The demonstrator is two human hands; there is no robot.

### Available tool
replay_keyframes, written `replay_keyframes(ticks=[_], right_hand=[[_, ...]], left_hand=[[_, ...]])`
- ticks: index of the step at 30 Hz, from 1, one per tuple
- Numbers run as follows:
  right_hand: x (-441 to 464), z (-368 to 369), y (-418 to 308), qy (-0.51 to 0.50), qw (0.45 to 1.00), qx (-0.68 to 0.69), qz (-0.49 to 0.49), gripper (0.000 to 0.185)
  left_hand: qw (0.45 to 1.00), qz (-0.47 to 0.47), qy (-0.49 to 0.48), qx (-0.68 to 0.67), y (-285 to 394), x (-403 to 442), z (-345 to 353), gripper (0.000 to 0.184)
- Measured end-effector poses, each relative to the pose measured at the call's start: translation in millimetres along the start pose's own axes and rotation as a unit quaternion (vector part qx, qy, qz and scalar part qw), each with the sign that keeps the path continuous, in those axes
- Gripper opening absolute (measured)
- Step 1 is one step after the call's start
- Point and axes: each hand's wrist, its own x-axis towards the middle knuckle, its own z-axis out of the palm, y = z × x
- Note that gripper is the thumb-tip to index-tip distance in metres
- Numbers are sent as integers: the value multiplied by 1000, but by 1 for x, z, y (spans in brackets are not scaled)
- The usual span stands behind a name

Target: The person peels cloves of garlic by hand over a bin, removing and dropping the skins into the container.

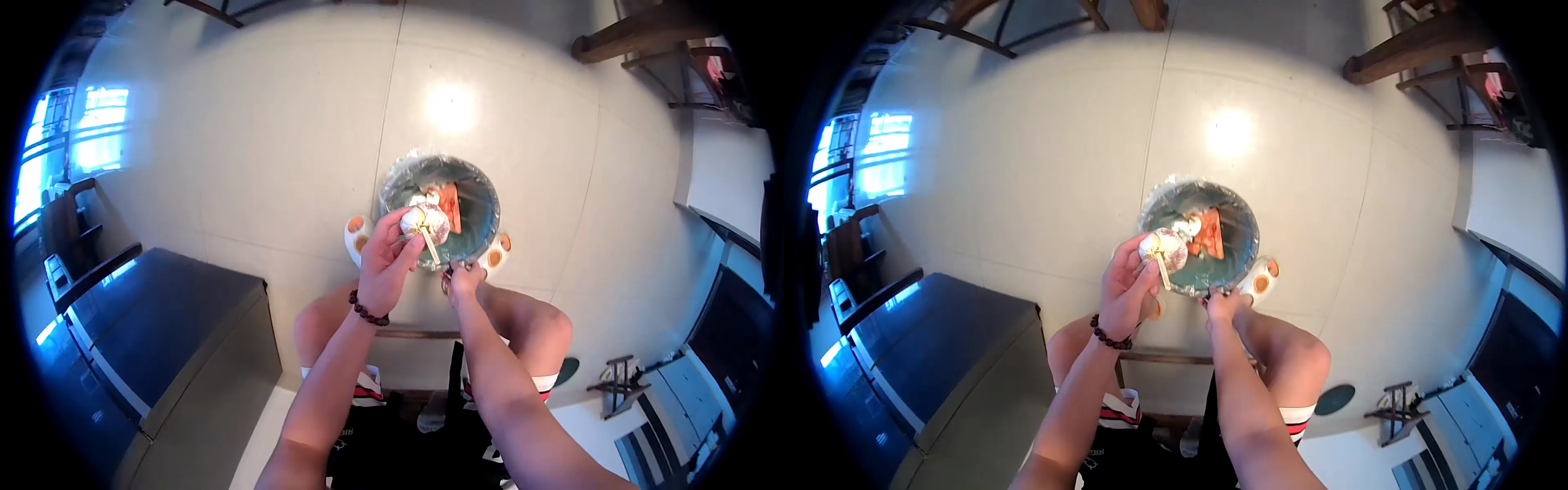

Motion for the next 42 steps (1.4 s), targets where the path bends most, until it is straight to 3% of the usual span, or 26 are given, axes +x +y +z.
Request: replay_keyframes(ticks=[2,3,5,7,8,10,11,12,14,16,17,20,25,27,28,29,31,35,38,42], right_hand=[[1,-3,5,63,998,-19,22,41],[19,-8,-46,49,996,-1,-75,43],[9,6,-48,4,995,6,-102,47],[-20,-7,-17,189,949,-235,-98,73],[-46,-30,7,187,949,-240,-82,73],[-90,-43,-12,60,937,-157,-307,65],[-106,-34,-46,-8,896,-97,-432,62],[-139,-40,-66,-11,892,-94,-443,62],[-232,-40,-118,-352,847,-12,-399,47],[-271,-44,-143,-368,822,-58,-431,43],[-286,-42,-157,-382,799,-99,-454,39],[-296,-32,-187,-371,776,-163,-484,40],[-241,-7,-210,-298,738,-214,-566,35],[-223,-2,-219,-280,726,-264,-570,35],[-216,-2,-219,-261,710,-309,-577,35],[-211,0,-216,-266,716,-311,-565,35],[-202,8,-216,-230,691,-377,-572,34],[-193,18,-219,-263,723,-385,-509,35],[-194,21,-214,-276,747,-361,-485,41],[-196,32,-212,-288,741,-345,-499,39]], left_hand=[[999,-6,32,5,6,12,2,45],[995,92,-29,-17,3,21,16,45],[993,113,-24,2,2,2,0,46],[992,125,-10,26,5,-29,-10,46],[992,121,-9,46,-1,-52,-16,46],[987,103,26,118,-19,-83,-31,44],[991,97,6,90,-9,-94,-23,43],[990,105,-23,90,5,-106,-11,43],[986,134,-78,66,34,-122,-4,43],[968,158,-177,82,49,-124,10,46],[966,162,-182,83,59,-124,17,46],[961,148,-210,104,73,-103,30,43],[964,146,-192,112,40,-34,38,36],[987,91,-135,6,18,-16,42,30],[965,179,-84,173,10,-13,51,30],[941,219,-31,256,3,-14,60,30],[921,238,26,306,-17,1,61,28],[932,211,14,295,-11,11,54,27],[915,249,12,316,-8,14,54,27],[928,234,-1,291,5,16,53,25]])
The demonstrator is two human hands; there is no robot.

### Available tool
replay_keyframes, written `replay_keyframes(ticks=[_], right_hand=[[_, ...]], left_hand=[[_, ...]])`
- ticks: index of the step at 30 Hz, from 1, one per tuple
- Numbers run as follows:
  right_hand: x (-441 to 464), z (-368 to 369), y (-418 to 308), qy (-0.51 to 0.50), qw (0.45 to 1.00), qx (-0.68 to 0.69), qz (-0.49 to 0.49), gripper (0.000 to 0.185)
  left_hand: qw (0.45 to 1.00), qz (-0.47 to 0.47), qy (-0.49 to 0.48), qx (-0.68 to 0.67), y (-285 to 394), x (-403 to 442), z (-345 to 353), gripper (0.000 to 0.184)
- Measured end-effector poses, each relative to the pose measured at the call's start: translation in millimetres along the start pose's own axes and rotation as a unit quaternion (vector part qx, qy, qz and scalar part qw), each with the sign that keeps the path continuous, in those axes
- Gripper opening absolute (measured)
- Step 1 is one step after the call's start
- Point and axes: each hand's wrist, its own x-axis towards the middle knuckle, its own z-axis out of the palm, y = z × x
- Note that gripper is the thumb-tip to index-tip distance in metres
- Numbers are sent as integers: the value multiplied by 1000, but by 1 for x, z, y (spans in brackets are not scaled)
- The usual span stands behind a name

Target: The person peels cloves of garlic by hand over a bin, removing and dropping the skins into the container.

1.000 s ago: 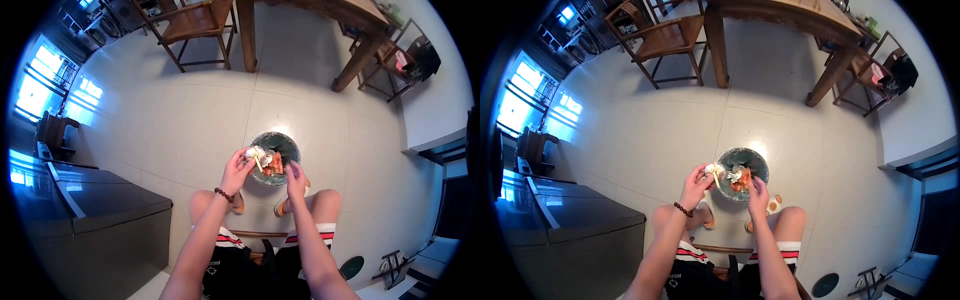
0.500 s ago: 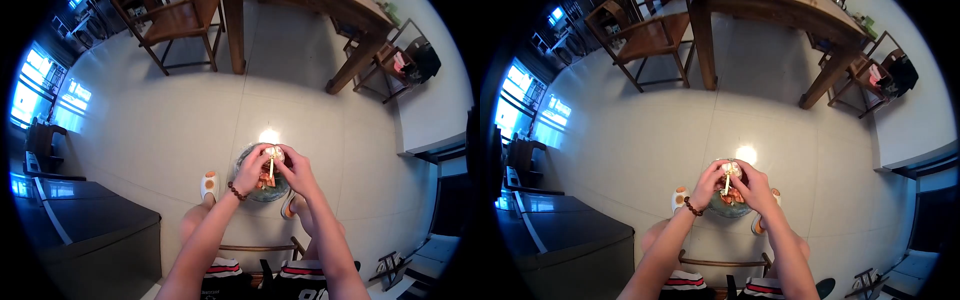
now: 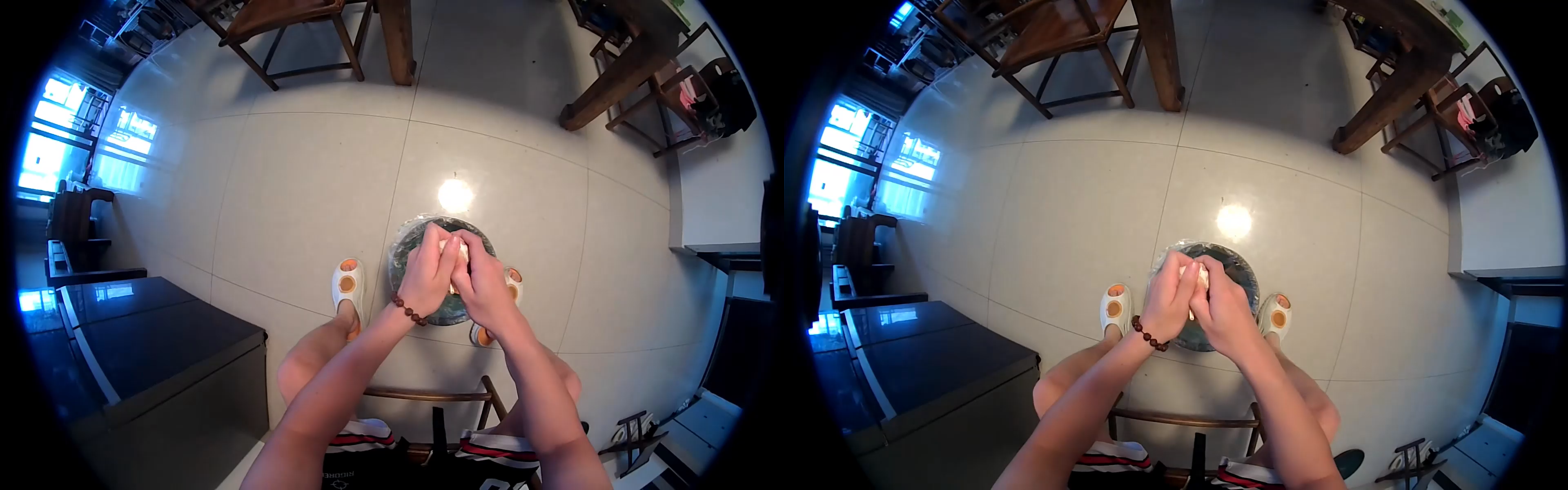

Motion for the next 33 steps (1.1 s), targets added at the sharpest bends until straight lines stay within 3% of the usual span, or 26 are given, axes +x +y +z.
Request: replay_keyframes(ticks=[3,6,8,11,12,13,14,16,20,22,26,28,29,30,31,32,33], right_hand=[[3,9,4,38,999,-21,-33,34],[10,12,7,62,998,14,29,30],[17,17,6,82,996,-13,-42,28],[23,11,2,50,997,44,-24,25],[26,10,6,49,998,44,-25,25],[29,10,14,56,990,129,-2,24],[30,8,19,62,975,212,22,24],[34,-1,20,55,977,205,37,25],[39,-5,12,70,974,210,40,23],[40,-6,10,68,974,214,37,23],[41,-8,11,70,956,277,67,24],[42,-19,13,78,945,304,93,26],[42,-24,14,75,945,305,94,26],[41,-28,14,68,951,285,95,25],[41,-29,14,60,957,267,96,25],[41,-27,15,67,963,243,96,24],[40,-25,15,62,962,247,96,24]], left_hand=[[1000,9,14,4,-4,1,-2,24],[999,-1,33,-12,-14,5,-1,24],[998,-20,44,-31,-24,8,-3,24],[994,-45,34,-91,-29,18,-19,22],[969,-119,-15,-215,-24,20,-26,21],[921,-190,-65,-334,-20,22,-29,20],[921,-190,-64,-335,-19,23,-29,20],[897,-210,-56,-386,-17,24,-27,19],[871,-236,-75,-423,-14,30,-25,22],[922,-194,-55,-331,-12,30,-19,22],[924,-160,-46,-345,-23,31,-21,22],[868,-218,-89,-438,-21,35,-39,20],[868,-218,-86,-437,-24,38,-47,20],[938,-216,-71,-262,-31,41,-55,21],[974,-208,-54,-77,-40,43,-64,22],[981,-189,-15,44,-58,43,-72,30],[980,-192,-11,48,-95,41,-81,30]])
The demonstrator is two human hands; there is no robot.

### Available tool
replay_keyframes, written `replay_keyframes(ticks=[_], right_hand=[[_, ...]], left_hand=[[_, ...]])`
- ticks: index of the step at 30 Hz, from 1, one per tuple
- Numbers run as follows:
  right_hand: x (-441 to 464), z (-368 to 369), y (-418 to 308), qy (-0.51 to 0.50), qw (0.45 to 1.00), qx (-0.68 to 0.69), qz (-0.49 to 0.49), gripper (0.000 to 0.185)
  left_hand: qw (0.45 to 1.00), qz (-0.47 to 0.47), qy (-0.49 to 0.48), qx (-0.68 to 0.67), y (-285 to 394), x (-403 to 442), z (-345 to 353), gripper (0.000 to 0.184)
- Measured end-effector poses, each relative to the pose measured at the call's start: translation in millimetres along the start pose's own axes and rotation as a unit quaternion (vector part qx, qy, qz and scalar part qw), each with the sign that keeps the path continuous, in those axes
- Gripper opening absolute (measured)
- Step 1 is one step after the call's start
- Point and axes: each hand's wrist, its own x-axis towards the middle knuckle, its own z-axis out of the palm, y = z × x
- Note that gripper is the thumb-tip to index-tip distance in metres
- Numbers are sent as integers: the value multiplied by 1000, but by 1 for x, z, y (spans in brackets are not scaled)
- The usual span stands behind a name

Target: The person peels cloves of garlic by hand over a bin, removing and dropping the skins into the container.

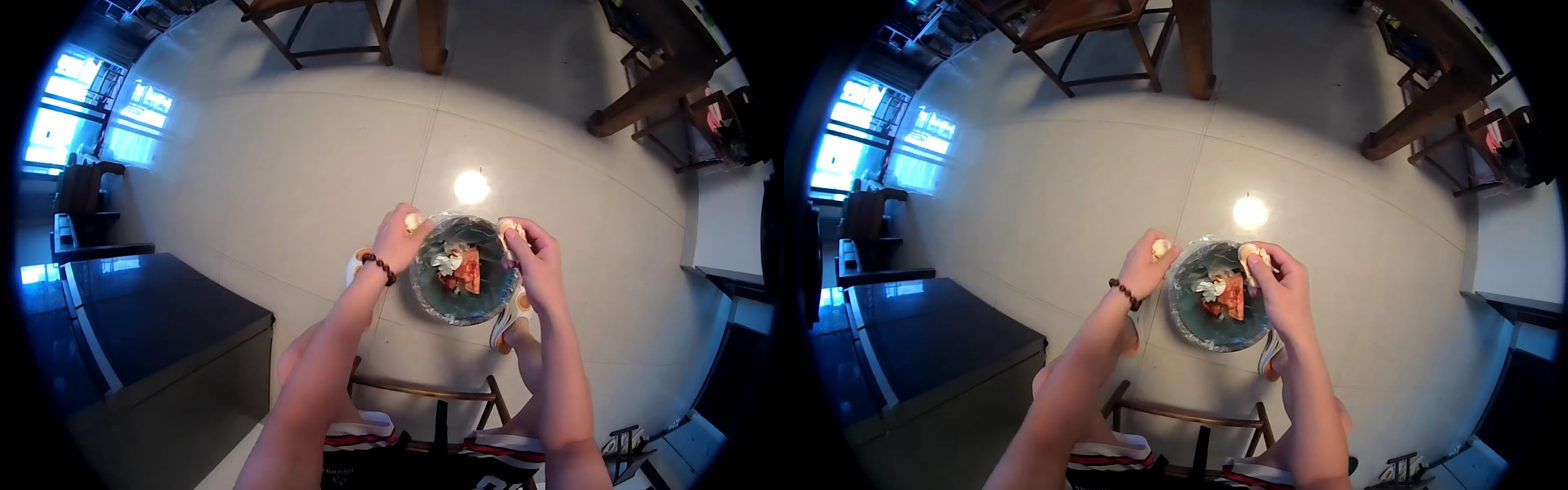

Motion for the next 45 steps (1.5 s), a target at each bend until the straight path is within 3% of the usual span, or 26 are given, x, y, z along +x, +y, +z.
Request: replay_keyframes(ticks=[2,5,9,10,11,14,18,20,22,23,25,26,28,31,33,35,38,42,45], right_hand=[[-2,4,3,-11,999,-36,-7,23],[4,8,22,-20,991,-130,-32,24],[-1,25,26,-25,956,-287,-58,24],[-2,28,22,-29,932,-354,-73,23],[-5,29,21,-31,931,-356,-71,23],[-6,29,18,-12,942,-331,-54,23],[-7,28,19,-3,947,-315,-58,22],[-4,29,12,4,950,-302,-75,22],[-2,27,7,-9,949,-310,-59,22],[-2,28,11,-12,951,-304,-61,22],[0,22,17,-8,951,-295,-88,21],[-1,22,17,-8,952,-291,-89,21],[-3,19,16,-15,938,-327,-116,23],[0,20,23,-29,933,-312,-178,26],[-2,22,24,-31,948,-276,-155,27],[-6,31,22,-36,974,-194,-110,25],[-12,35,22,-25,985,-142,-92,23],[-12,36,18,-4,987,-113,-118,21],[-12,38,17,15,991,-68,-112,21]], left_hand=[[978,2,84,192,-87,25,-12,40],[962,-50,44,264,-157,44,-25,44],[950,-35,70,303,-159,44,-22,43],[947,-75,54,308,-164,50,-24,44],[942,-117,37,311,-169,53,-23,46],[934,-126,65,329,-209,70,-35,50],[944,-147,92,281,-198,64,-59,45],[943,-127,95,294,-138,52,-65,37],[977,-114,58,171,-72,40,-61,30],[975,-115,63,177,-53,29,-70,30],[990,-33,-30,133,-24,10,-82,28],[990,-33,-28,138,-11,-1,-91,28],[994,-1,81,78,10,-25,-99,28],[997,-16,16,68,44,-56,-57,32],[998,30,-17,-58,50,-74,-7,45],[986,47,-25,-160,41,-75,34,44],[984,14,-65,-167,75,-78,41,40],[990,121,43,-57,68,-64,54,30],[983,165,64,-39,75,-60,55,29]])
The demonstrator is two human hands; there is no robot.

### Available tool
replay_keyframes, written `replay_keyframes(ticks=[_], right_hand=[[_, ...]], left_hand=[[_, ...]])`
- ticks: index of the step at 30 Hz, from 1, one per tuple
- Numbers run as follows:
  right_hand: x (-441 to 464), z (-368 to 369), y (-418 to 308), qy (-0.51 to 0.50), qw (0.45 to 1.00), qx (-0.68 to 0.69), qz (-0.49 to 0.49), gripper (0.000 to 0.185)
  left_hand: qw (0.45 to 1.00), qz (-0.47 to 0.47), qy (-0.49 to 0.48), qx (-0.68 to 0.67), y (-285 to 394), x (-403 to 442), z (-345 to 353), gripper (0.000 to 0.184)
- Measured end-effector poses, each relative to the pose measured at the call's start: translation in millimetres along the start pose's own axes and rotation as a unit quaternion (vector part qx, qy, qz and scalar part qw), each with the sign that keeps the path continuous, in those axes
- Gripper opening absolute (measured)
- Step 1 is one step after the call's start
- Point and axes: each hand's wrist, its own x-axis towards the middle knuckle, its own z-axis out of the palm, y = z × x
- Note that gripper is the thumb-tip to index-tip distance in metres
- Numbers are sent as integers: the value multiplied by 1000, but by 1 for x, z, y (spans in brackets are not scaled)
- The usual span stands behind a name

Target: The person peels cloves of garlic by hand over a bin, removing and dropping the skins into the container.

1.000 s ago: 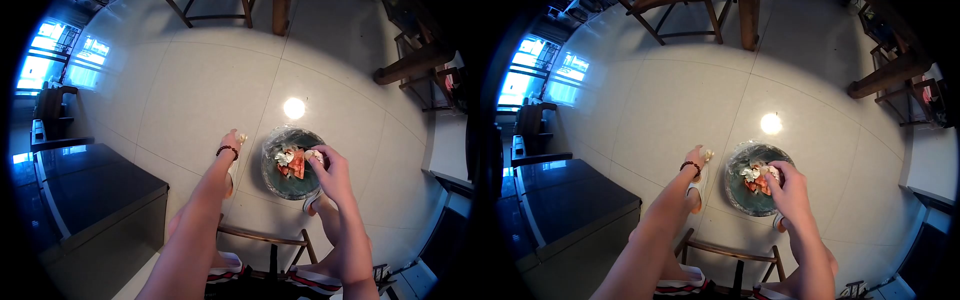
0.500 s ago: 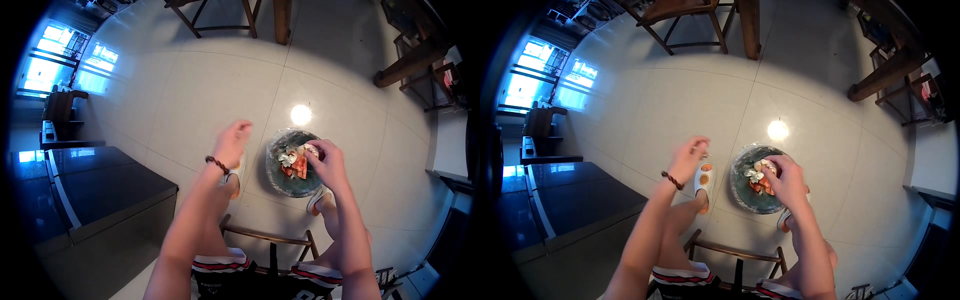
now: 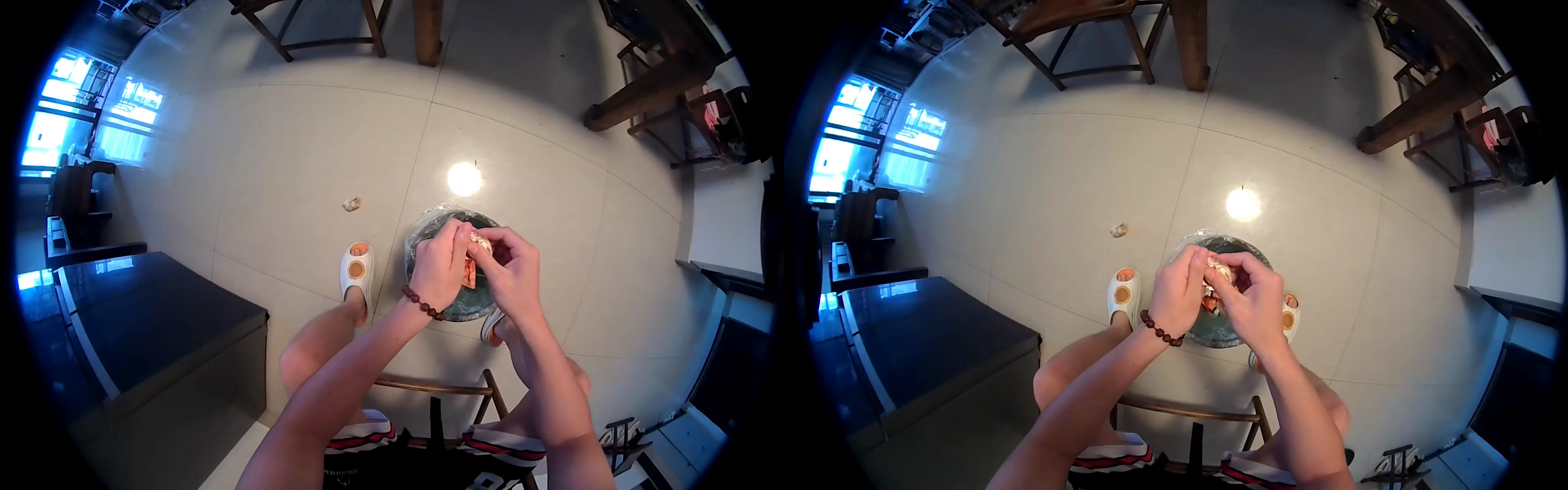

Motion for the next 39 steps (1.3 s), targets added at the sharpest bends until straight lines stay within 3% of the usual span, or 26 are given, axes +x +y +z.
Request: replay_keyframes(ticks=[10,12,13,16,18,21,26,29,31,34,37,39], right_hand=[[-11,7,-3,-11,998,31,53,20],[-14,9,-4,7,991,74,115,21],[-18,11,-3,0,991,69,116,21],[-25,15,-4,-12,995,74,61,22],[-25,9,-12,-46,995,52,74,23],[-26,-2,-16,-44,996,63,53,24],[-38,-34,-6,-5,995,94,19,21],[-39,-49,3,-19,989,135,61,19],[-40,-55,7,-3,993,106,60,19],[-26,-60,1,-45,993,73,80,19],[-20,-49,-6,-68,994,28,84,16],[-20,-47,-3,-62,994,-72,47,16]], left_hand=[[997,-66,11,-50,-16,-18,1,30],[974,-146,25,-171,-16,-24,0,34],[961,-172,34,-213,-14,-28,-2,35],[968,-135,60,-201,-9,-36,-10,41],[941,-166,-1,-296,-12,-38,-15,37],[927,-166,1,-336,1,-35,-4,31],[940,-127,-57,-312,-5,-30,14,19],[947,-158,-98,-263,0,-33,22,25],[945,-163,-110,-260,4,-38,23,29],[972,-105,-158,-139,3,-36,21,28],[954,-119,-149,-232,-6,-33,19,26],[951,-133,-154,-232,-10,-28,16,23]])
